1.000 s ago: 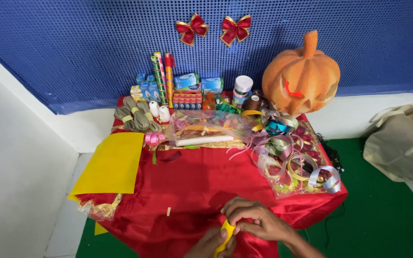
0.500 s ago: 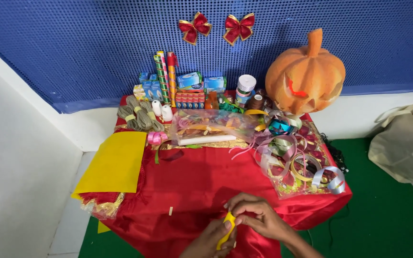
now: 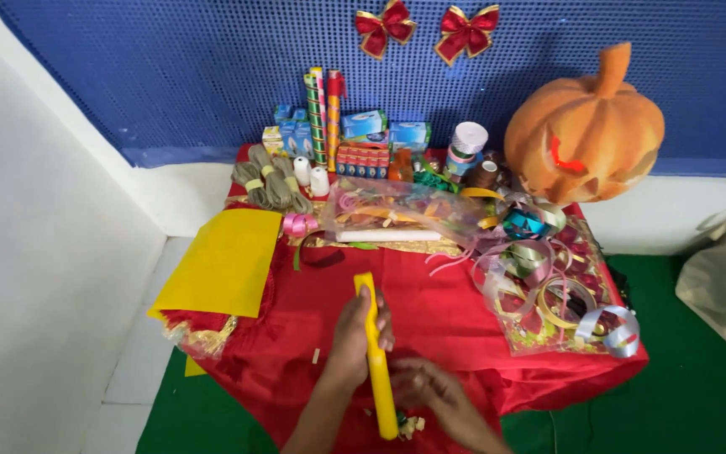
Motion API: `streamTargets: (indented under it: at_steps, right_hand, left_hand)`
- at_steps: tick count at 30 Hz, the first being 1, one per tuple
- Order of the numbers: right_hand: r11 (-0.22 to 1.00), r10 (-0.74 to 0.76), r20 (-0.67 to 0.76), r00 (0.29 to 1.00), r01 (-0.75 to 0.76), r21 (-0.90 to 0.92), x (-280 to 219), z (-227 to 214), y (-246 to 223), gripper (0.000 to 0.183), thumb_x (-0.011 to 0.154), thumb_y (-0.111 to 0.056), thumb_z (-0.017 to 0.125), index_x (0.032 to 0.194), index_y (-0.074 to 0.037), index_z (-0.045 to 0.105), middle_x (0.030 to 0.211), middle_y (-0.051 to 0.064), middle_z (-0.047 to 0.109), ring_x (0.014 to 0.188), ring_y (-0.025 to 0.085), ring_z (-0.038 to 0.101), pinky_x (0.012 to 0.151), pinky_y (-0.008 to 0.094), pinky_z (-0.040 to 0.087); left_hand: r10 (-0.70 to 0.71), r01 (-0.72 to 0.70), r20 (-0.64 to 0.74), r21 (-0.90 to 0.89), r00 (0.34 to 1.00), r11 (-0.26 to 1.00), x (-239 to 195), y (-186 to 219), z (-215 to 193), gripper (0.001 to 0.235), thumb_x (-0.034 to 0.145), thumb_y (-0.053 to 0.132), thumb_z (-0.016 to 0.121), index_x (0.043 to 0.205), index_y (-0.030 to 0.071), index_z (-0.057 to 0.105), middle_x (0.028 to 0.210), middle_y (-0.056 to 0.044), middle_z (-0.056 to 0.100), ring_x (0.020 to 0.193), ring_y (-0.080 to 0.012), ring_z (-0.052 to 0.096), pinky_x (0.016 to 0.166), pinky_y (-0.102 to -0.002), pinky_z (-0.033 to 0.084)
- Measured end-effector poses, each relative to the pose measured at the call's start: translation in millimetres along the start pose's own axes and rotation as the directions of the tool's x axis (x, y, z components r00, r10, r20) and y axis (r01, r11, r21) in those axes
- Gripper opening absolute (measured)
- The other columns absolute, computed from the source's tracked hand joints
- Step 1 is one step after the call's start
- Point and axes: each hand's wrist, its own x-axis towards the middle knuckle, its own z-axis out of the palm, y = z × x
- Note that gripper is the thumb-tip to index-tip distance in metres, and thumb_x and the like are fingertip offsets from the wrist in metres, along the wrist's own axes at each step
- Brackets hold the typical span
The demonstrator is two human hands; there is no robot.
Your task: The person rolls a sheet of yellow paper into a tube and secures it with a small piece of tape. They then wrap a pink ribbon around the tube multiple times, adjusting the ribbon as they work.
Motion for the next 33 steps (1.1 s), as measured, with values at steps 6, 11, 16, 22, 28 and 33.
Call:
streamTargets:
  at_steps: [6,11,16,22,28,33]
  right_hand:
    - [0.992,0.126,-0.050,0.991,-0.125,0.016,-4.7,14.1,16.7,0.053,0.092,-0.037,0.063,0.134,-0.006,0.067,0.121,0.009,0.078,0.107,0.020,0.076,0.091,0.032,0.059]
    - [0.996,0.039,-0.061,0.997,-0.035,0.078,-9.8,17.2,22.0,0.061,0.096,-0.041,0.053,0.144,-0.005,0.054,0.129,0.020,0.075,0.111,0.032,0.077,0.092,0.040,0.063]
    - [0.845,-0.357,-0.070,0.931,0.291,-0.448,-21.7,19.3,18.8,0.053,0.102,-0.031,0.053,0.150,-0.009,0.049,0.135,0.012,0.074,0.123,0.020,0.072,0.101,0.032,0.059]
    - [0.751,-0.493,-0.220,0.842,0.284,-0.596,-16.7,33.4,20.7,0.060,0.085,-0.022,0.078,0.142,-0.014,0.061,0.134,0.006,0.075,0.104,0.007,0.078,0.082,0.020,0.066]
    - [0.662,-0.690,-0.336,0.641,0.371,-0.651,4.6,24.2,36.7,0.037,0.083,-0.020,0.083,0.116,-0.010,0.072,0.108,0.002,0.083,0.089,0.010,0.081,0.081,0.023,0.064]
    - [0.880,-0.474,-0.505,0.721,0.369,-0.299,10.9,0.4,43.6,0.029,0.083,-0.006,0.081,0.112,-0.005,0.076,0.112,0.010,0.084,0.097,0.014,0.078,0.087,0.025,0.062]
  left_hand:
    - [0.085,-0.092,-0.158,-0.035,0.984,0.995,11.4,15.8,7.3,0.041,0.103,0.052,0.052,0.091,0.013,0.050,0.061,0.002,0.040,0.037,-0.0078,0.032,0.037,-0.025,0.029]
    - [0.184,-0.194,-0.216,-0.028,0.959,0.981,4.9,35.5,14.9,0.039,0.105,0.048,0.049,0.090,0.012,0.049,0.062,0.003,0.038,0.040,-0.0073,0.032,0.039,-0.024,0.029]
    - [0.196,-0.211,-0.249,-0.038,0.949,0.977,1.5,46.4,20.4,0.039,0.105,0.049,0.050,0.088,0.014,0.049,0.061,0.004,0.039,0.040,-0.0066,0.032,0.040,-0.025,0.031]
    - [0.259,-0.281,-0.295,-0.033,0.920,0.959,5.6,39.9,21.1,0.037,0.108,0.043,0.047,0.085,0.014,0.048,0.062,0.004,0.035,0.042,-0.0061,0.027,0.039,-0.025,0.026]
    - [0.311,-0.377,-0.356,-0.132,0.881,0.917,8.7,25.8,-0.1,0.038,0.109,0.047,0.045,0.091,0.014,0.049,0.062,0.000,0.041,0.044,-0.0136,0.037,0.046,-0.030,0.035]
    - [0.360,-0.362,-0.031,-0.100,0.932,0.927,0.2,20.0,-36.4,0.050,0.107,0.047,0.048,0.122,0.001,0.061,0.112,-0.020,0.069,0.100,-0.0345,0.068,0.089,-0.046,0.054]
